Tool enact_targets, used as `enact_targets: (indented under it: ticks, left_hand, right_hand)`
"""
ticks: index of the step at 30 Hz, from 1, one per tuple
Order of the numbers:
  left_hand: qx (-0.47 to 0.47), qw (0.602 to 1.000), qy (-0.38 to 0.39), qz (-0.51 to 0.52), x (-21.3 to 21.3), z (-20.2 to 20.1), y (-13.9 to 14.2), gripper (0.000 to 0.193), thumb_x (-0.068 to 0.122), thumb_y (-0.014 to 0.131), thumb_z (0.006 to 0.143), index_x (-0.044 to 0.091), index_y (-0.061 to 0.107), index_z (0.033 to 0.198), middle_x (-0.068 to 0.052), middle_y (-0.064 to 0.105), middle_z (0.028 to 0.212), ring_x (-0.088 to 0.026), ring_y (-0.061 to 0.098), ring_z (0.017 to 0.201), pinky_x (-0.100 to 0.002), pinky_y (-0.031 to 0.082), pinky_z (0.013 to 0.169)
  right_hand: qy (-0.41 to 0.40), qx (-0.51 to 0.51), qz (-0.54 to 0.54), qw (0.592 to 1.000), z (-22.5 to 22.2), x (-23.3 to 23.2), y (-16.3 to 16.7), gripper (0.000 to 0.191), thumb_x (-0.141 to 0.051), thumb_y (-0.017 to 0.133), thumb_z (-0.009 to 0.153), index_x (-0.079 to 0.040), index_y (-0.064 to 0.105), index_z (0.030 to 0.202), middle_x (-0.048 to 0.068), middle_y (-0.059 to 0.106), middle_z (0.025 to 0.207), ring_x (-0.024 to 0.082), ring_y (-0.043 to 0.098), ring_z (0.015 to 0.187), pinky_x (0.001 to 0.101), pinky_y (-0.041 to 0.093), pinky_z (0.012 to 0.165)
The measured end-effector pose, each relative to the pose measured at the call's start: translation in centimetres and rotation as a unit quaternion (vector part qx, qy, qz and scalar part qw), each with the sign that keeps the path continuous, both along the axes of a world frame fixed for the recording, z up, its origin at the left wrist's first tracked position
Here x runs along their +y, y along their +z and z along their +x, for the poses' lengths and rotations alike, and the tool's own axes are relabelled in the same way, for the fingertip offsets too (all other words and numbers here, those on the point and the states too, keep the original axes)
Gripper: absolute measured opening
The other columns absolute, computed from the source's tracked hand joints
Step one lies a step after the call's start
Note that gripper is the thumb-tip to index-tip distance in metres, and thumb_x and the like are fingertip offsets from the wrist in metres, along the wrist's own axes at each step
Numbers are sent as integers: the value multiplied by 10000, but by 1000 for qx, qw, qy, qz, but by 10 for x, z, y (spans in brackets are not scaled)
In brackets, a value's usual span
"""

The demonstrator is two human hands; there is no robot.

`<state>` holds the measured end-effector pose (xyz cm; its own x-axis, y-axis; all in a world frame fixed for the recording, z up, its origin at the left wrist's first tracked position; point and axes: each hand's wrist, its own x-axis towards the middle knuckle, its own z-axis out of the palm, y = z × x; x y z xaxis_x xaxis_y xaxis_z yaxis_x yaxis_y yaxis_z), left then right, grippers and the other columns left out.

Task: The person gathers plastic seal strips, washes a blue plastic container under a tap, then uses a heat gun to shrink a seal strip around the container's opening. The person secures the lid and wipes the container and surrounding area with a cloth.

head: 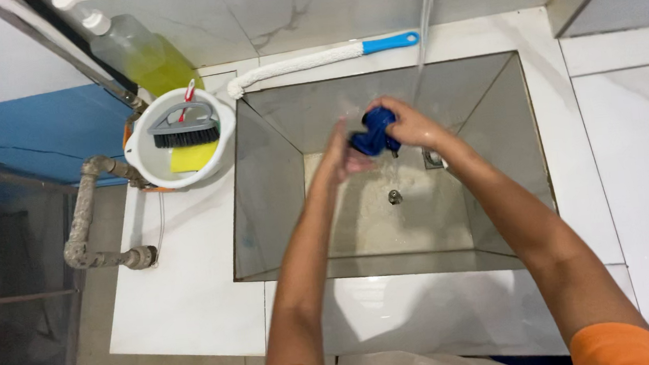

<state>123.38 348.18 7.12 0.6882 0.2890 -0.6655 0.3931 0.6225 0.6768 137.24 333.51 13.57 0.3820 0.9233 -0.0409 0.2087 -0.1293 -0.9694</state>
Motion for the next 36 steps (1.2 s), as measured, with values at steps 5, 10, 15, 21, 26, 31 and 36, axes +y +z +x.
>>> enact_targets:
  ticks: [5, 10, 15, 21, 26, 31, 36]
  left_hand:
    - [-228, 946, 148, -176, -26, 43, -30, 568, 604, 477, 1024, 126, 608, 1301, -77, 685, 1144, -226, 688, 966, -403, 602, 824]
    - [-258, 922, 259, -127, -46, 72, -28, 457, 484, 506, 1075, 80, 623, 1255, -77, 688, 1126, -195, 687, 994, -361, 588, 877]
    - [-286, 902, 270, -175, -76, 62, -31, 431, 470, 391, 1111, 102, 605, 1180, -77, 668, 1102, -209, 673, 991, -393, 563, 885]
    - [-255, 913, 230, -220, -80, 19, -46, 370, 377, 331, 1096, 128, 603, 1122, -59, 664, 1059, -195, 661, 957, -405, 553, 835]
    - [-175, 925, 289, -172, -85, -1, -70, 270, 282, 392, 1057, 100, 592, 1048, -66, 641, 952, -203, 642, 848, -419, 541, 712]
    - [-88, 957, 274, -41, -67, -24, -56, 357, 368, 392, 1017, 121, 615, 1147, -109, 640, 946, -246, 628, 773, -438, 526, 604]
    - [-195, 980, 28, 10, -29, -70, -19, 405, 104, 658, 962, -63, 595, 1325, -195, 680, 1241, -232, 730, 1046, -353, 650, 838]
  right_hand:
    - [-57, 185, 159, 968, -34, -2, -11, 575, -28, 603, 810, -63, 568, 1382, 82, 602, 1266, 206, 584, 1131, 333, 481, 935]
    - [-249, -44, 221, 942, -49, 0, -5, 399, -155, 745, 967, -40, 600, 1321, 86, 625, 1235, 181, 569, 1150, 330, 453, 1044]
    - [-195, -7, 193, 962, -71, 8, -1, 149, -30, 671, 948, -9, 694, 1094, 53, 703, 1073, 155, 650, 995, 306, 525, 918]
    - [-204, -1, 170, 964, -95, 13, -31, 131, -30, 578, 899, 22, 677, 969, 53, 672, 866, 132, 611, 790, 269, 518, 731]
    - [-221, 105, 128, 961, -109, 27, -57, 169, -87, 511, 810, 14, 645, 829, 57, 578, 728, 160, 528, 650, 297, 439, 607]
    - [-134, 99, 182, 969, -104, 23, -51, 139, -146, 557, 946, -34, 599, 1019, 34, 607, 850, 148, 582, 772, 266, 492, 708]
    - [-155, 208, 98, 961, -74, 1, -31, 133, -105, 574, 976, -76, 639, 1088, 0, 612, 908, 98, 535, 745, 252, 413, 636]
